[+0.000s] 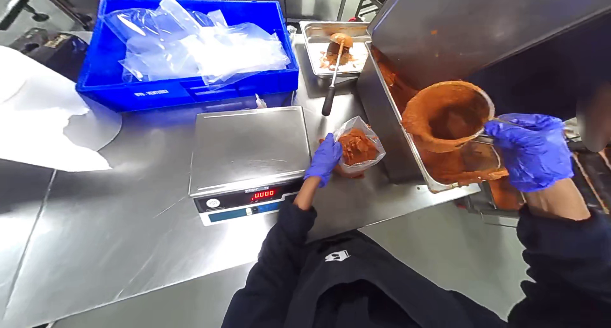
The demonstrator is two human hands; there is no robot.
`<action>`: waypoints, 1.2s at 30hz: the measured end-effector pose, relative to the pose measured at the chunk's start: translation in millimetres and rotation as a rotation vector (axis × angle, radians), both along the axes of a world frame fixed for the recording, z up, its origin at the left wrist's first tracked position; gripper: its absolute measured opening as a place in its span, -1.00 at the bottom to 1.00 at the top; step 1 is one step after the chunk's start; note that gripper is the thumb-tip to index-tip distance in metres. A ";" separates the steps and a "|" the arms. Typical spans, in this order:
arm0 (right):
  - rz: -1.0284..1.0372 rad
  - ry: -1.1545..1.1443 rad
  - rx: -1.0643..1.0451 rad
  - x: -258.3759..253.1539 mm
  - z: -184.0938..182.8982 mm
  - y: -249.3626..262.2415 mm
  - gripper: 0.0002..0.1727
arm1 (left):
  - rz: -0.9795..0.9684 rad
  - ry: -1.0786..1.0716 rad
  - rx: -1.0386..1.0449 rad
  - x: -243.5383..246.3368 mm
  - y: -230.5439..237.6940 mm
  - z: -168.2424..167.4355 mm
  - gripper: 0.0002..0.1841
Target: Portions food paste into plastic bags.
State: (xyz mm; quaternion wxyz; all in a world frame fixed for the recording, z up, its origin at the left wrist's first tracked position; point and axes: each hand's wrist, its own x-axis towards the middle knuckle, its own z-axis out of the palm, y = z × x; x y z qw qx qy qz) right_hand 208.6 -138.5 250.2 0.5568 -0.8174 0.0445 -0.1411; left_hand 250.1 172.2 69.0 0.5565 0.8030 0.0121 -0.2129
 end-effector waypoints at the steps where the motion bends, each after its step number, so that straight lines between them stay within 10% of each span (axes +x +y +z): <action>1: -0.012 0.000 0.013 -2.5 0.1 -15.9 -0.71 | 0.006 0.010 -0.004 -0.3 0.3 0.6 -0.54; 6: -0.087 0.383 -0.482 3.8 0.5 -70.2 -0.94 | 0.058 0.074 -0.049 -3.4 -0.5 4.9 -0.50; 10: 0.274 0.836 -0.850 48.3 -52.3 -75.0 -0.74 | 0.066 0.114 0.028 -2.6 -2.5 14.7 -0.46; 15: 0.499 0.708 -1.027 30.2 -65.6 -79.6 -0.59 | 0.016 0.076 0.309 6.5 -6.2 26.1 -0.50; 19: 0.358 0.105 -0.495 -45.7 -48.6 -43.2 -0.56 | 0.097 -0.057 0.299 25.1 -9.2 30.7 -0.30; 25: 0.103 0.478 0.501 -43.9 -172.5 92.5 -0.42 | -0.007 0.121 0.348 52.2 -19.3 48.8 -0.11; 28: -0.002 0.471 0.811 -16.6 -182.5 113.4 -0.50 | -0.205 0.094 0.398 57.4 -20.4 48.2 -0.43; 36: 0.028 0.411 1.256 -44.3 -134.5 104.5 -0.33 | 0.228 0.266 -0.655 8.8 5.8 57.8 -0.62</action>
